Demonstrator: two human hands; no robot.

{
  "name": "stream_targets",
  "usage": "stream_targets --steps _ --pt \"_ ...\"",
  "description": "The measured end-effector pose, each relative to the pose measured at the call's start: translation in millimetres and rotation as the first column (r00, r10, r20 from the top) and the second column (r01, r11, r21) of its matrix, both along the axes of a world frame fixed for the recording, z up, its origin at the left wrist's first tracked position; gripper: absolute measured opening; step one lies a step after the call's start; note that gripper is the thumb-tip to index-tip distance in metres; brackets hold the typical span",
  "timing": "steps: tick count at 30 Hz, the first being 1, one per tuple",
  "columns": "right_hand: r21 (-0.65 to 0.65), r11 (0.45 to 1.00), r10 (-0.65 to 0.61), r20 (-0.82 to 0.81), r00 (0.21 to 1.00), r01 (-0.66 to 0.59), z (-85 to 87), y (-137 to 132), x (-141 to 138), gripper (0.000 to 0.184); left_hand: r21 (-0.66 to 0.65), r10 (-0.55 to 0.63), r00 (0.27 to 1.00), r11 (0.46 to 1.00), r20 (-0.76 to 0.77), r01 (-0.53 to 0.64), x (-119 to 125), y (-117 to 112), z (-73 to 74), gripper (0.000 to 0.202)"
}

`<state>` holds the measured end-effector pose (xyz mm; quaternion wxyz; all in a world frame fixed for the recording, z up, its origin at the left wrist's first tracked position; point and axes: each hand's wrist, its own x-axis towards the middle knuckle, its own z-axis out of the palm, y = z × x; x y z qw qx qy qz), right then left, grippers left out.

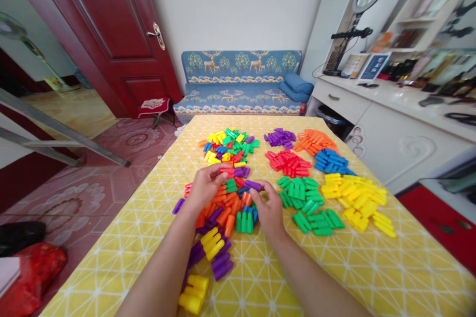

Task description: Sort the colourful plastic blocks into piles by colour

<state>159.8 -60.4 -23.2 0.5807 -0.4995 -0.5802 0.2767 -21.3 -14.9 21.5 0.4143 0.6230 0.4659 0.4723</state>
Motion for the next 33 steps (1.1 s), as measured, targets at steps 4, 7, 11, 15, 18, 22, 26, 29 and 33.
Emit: stream_targets --steps 4,7,11,15,18,22,26,29,33 --pt "-0.046 0.998 -0.039 -0.062 0.997 0.036 -10.2 7.4 1.7 0.02 0.105 0.108 0.994 0.989 -0.012 -0.106 -8.9 8.0 -12.2 0.051" --pt "-0.112 0.994 -0.034 -0.17 0.985 0.015 -18.4 12.4 1.5 0.03 0.203 0.099 0.992 0.976 -0.08 -0.081 -10.2 7.5 -12.2 0.069" --pt "-0.111 0.992 0.03 -0.223 0.974 -0.056 -22.3 14.7 1.0 0.044 0.322 0.18 0.938 0.943 -0.297 -0.079 -7.4 2.8 -3.6 0.042" --pt "-0.072 0.997 0.016 -0.173 0.985 -0.029 -20.6 13.7 1.7 0.039 0.282 0.207 0.901 0.954 -0.38 -0.101 -7.5 0.4 -0.8 0.024" --pt "-0.05 0.999 -0.012 -0.137 0.99 0.005 -19.3 12.5 2.0 0.032 0.269 0.295 0.87 0.943 -0.394 -0.197 -14.5 1.9 -1.6 0.024" --pt "-0.041 0.999 -0.013 -0.091 0.996 0.009 -16.4 11.2 0.8 0.026 0.266 0.281 0.851 0.948 -0.443 -0.175 -22.3 9.1 0.5 0.026" --pt "-0.034 0.999 -0.002 -0.081 0.997 -0.001 -12.0 10.9 0.0 0.023 0.247 0.161 0.839 0.968 -0.519 -0.033 -21.8 16.5 7.2 0.03" --pt "-0.03 1.0 -0.002 -0.078 0.997 0.0 -11.1 11.1 0.4 0.021 0.129 0.05 0.802 0.991 -0.595 0.034 -28.0 14.6 15.3 0.027" --pt "-0.038 0.999 0.017 -0.062 0.998 -0.02 -12.2 11.2 0.8 0.021 -0.02 -0.096 0.672 0.993 -0.734 0.121 -44.6 1.7 27.7 0.041"
